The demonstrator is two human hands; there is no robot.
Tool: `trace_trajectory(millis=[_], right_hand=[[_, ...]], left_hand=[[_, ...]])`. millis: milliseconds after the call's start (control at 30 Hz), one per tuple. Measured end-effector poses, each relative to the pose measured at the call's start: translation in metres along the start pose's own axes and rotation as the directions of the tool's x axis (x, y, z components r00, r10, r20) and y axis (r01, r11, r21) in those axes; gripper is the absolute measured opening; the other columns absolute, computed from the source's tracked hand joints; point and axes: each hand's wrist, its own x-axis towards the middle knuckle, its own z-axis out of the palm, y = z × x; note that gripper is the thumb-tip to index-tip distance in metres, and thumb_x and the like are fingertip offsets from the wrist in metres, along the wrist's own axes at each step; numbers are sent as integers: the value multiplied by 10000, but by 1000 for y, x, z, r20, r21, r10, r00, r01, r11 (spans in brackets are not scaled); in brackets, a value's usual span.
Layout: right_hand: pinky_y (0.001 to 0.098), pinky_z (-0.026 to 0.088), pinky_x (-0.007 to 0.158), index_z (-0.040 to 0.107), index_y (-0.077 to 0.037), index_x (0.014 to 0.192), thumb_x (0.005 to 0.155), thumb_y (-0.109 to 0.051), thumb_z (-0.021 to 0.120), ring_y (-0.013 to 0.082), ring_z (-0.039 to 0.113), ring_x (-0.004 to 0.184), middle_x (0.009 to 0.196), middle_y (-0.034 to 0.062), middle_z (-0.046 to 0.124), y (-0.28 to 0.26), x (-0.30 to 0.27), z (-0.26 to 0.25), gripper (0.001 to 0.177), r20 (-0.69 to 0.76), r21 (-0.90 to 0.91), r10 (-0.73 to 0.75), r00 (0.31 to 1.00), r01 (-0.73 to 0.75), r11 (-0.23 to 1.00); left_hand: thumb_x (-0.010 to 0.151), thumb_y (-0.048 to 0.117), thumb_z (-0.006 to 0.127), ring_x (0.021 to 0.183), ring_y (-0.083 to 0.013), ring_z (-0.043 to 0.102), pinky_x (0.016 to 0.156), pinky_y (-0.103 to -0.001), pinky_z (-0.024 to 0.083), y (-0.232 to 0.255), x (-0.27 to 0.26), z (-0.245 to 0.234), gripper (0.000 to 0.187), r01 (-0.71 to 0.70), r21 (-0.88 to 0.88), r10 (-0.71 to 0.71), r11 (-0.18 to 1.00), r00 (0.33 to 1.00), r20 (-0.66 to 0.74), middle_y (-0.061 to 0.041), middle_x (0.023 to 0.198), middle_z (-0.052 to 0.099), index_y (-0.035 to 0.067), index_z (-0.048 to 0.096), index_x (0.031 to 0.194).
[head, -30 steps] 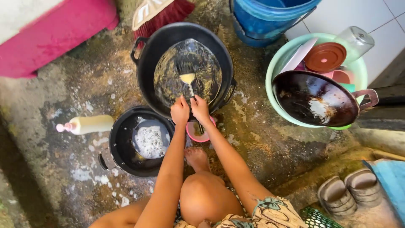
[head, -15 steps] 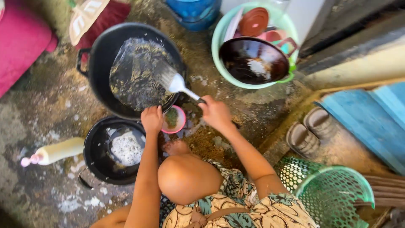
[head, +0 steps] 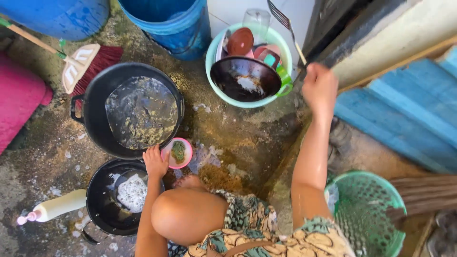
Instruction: The recorder is washing various pots and pans in basins on the ground.
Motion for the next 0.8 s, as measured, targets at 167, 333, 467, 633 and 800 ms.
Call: trace_trajectory(millis=[167, 333, 467, 633, 800], right_hand=[[383, 591, 773, 691, 12, 1249, 1057, -18, 582, 250, 715, 920, 1072, 142, 711, -131, -95, 59, 222, -132, 526, -149, 980, 197, 828], [439, 460, 561, 755, -195, 1140, 874, -132, 662, 303, 660, 653, 839, 133, 715, -140, -190, 216, 288, 701, 207, -499, 510, 524, 826], [446, 452, 494, 765, -141, 1091, 968, -129, 637, 263, 597, 587, 736, 126, 652, -137, -134, 149, 178, 396, 421, -473, 787, 303, 855], [508, 564, 774, 719, 15, 1206, 1006, 41, 543, 406, 725, 908, 1027, 243, 734, -61, -21, 24, 267, -203, 74, -290, 935, 310, 948], [531, 550, 763, 826, -109, 979, 886, -139, 675, 435, 701, 846, 901, 248, 725, 185, 65, 102, 179, 16, -239, 95, 995, -88, 967]], left_hand=[[873, 628, 622, 1432, -434, 362, 1213, -584, 163, -4, -6, 10, 877, 31, 125, -42, 992, 996, 84, -236, 1487, 480, 15, 469, 1483], [796, 693, 691, 1536, -411, 322, 1279, -541, 185, 15, 6, -9, 1040, 176, 177, -229, 968, 908, 351, -232, 1595, 438, 26, 442, 1554], [681, 701, 768, 1530, -454, 117, 1227, -580, 49, 6, 26, 7, 1122, 214, 101, -235, 972, 917, 321, -229, 1633, 259, 93, 379, 1540], [679, 672, 815, 1540, -474, 21, 1214, -607, 16, 14, 11, 5, 1157, 228, 106, -251, 968, 887, 388, -227, 1677, 146, 104, 319, 1557], [680, 586, 850, 1559, -461, 32, 1247, -590, 31, 28, 4, -18, 1128, 242, 19, -230, 970, 890, 394, -209, 1687, 153, 136, 330, 1573]])
